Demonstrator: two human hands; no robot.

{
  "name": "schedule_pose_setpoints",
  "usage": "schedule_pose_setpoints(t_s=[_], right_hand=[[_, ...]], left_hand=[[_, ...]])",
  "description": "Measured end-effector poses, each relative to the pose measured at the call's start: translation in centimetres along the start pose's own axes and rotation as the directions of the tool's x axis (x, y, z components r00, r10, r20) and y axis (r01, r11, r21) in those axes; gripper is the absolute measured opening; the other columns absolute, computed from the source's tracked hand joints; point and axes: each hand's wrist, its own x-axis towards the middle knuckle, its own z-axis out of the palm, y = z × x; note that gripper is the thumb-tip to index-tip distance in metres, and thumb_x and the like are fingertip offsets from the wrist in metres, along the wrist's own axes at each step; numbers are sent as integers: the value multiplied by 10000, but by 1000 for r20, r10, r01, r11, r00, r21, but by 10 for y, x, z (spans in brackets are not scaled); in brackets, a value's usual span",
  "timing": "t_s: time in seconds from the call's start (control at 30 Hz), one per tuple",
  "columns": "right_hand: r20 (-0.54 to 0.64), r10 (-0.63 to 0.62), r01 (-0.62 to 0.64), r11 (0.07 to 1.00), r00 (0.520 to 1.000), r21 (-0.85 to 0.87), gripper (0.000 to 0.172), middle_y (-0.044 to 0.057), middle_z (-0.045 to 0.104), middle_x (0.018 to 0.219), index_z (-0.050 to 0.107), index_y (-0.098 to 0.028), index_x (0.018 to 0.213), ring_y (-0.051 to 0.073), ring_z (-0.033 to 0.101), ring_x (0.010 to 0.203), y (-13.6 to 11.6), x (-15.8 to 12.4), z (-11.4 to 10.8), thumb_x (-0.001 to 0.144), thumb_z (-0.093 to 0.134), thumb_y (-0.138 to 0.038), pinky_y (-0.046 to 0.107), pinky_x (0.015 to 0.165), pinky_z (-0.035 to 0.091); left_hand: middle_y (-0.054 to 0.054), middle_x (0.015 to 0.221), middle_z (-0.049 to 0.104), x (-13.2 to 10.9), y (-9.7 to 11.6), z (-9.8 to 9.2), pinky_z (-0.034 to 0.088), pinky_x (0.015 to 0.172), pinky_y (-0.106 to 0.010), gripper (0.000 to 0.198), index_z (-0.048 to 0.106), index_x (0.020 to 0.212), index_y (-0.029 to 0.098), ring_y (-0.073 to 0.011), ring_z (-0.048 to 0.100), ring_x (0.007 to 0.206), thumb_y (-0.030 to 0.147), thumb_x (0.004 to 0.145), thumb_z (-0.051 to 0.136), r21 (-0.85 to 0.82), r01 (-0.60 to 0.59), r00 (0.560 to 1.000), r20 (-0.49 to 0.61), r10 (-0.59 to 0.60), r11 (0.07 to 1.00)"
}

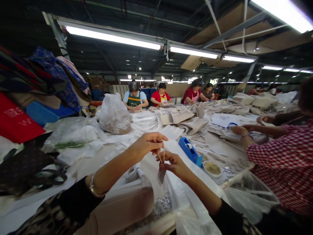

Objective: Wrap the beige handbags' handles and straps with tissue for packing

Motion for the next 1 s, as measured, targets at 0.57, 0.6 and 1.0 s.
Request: schedule_pose_setpoints(t_s=[0.57, 0.6, 1.0], right_hand=[[-199, 348, -349, 937, 916, 29, 144, -63, 446, 454, 681, -169, 668, 64, 359, 416, 109, 169, 15, 634, 717, -304, 213, 433, 290], [-195, 373, -384, 923, 907, -15, 80, -62, 455, 441, 675, -177, 623, 60, 359, 412, 123, 180, 21, 617, 709, -250, 207, 427, 267], [414, 532, -468, 847, 738, -254, 183, -49, 359, 319, 635, -201, 471, 65, 251, 287, 215, 216, 85, 475, 459, -252, 200, 331, 229]], left_hand=[[-30, 690, 637, -2, -148, -158, 512, 695, -289, 118, 645, 780, 113, -158, 651, 710, 226, 790, 679, 355, 624, 739, -558, -378, 697], [-34, 729, 648, -3, -159, -161, 522, 739, -320, 136, 645, 797, 114, -168, 653, 752, 245, 809, 678, 390, 667, 719, -562, -410, 635], [-123, 1010, 723, -22, -200, -149, 506, 885, -399, 333, 754, 945, 234, -302, 649, 1025, 121, 668, 607, 377, 825, 536, -757, -373, 421]])
